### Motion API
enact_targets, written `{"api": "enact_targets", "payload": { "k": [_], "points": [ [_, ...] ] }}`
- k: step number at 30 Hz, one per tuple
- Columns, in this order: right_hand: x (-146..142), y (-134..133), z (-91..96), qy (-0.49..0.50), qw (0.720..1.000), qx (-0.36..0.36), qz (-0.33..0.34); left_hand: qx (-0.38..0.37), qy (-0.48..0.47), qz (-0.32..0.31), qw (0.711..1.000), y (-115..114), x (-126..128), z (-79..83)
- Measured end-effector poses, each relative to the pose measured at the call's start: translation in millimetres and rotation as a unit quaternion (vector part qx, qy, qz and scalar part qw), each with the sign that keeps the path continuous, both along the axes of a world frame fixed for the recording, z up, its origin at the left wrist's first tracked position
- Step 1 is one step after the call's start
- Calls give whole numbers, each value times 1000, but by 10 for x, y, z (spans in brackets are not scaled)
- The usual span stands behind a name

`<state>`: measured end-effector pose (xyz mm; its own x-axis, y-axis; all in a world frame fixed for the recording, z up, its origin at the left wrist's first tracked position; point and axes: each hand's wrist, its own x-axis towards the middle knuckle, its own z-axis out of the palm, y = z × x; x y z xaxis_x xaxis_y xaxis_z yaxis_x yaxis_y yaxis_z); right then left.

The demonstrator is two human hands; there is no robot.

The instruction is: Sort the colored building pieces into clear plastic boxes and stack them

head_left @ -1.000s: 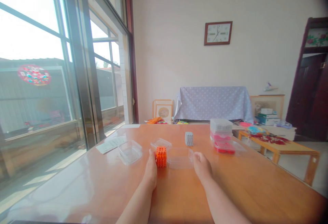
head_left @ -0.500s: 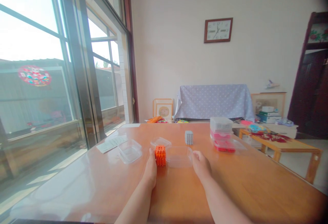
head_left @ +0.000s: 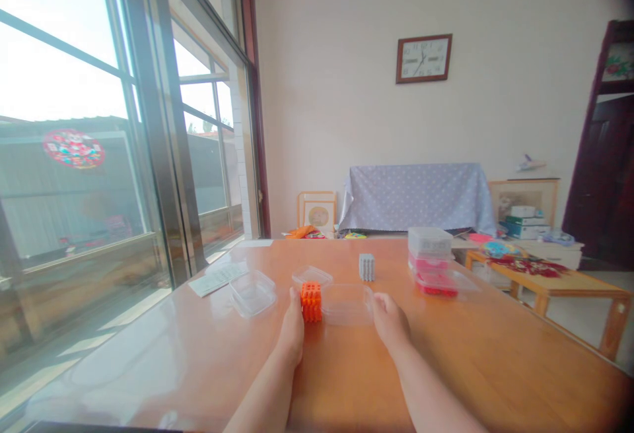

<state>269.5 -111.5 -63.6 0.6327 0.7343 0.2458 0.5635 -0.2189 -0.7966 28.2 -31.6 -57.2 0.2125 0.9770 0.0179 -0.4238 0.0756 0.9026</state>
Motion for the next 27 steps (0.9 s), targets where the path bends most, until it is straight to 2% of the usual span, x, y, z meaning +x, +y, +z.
{"api": "enact_targets", "payload": {
  "k": [6, 9, 12, 16, 21, 27],
  "points": [
    [12, 1, -5, 16, 999, 34, 6, -7, -26, 1, 1000, -36, 20, 82],
    [-4, 7, 42, -15, 996, 88, -14, -25, -41, 8, 999, -35, 20, 101],
    [-86, 32, 159, -57, 988, 146, -8, -52, -52, 50, 996, 1, 18, 80],
    [-311, 133, 390, -35, 981, 166, 90, -77, -55, 60, 994, 74, 20, 56],
    [-618, 340, 685, -76, 962, 97, 243, -96, -57, 68, 991, 135, 12, 91],
    [-813, 608, 922, -160, 929, 17, 333, -118, -95, 62, 986, 132, -22, 91]
  ]
}}
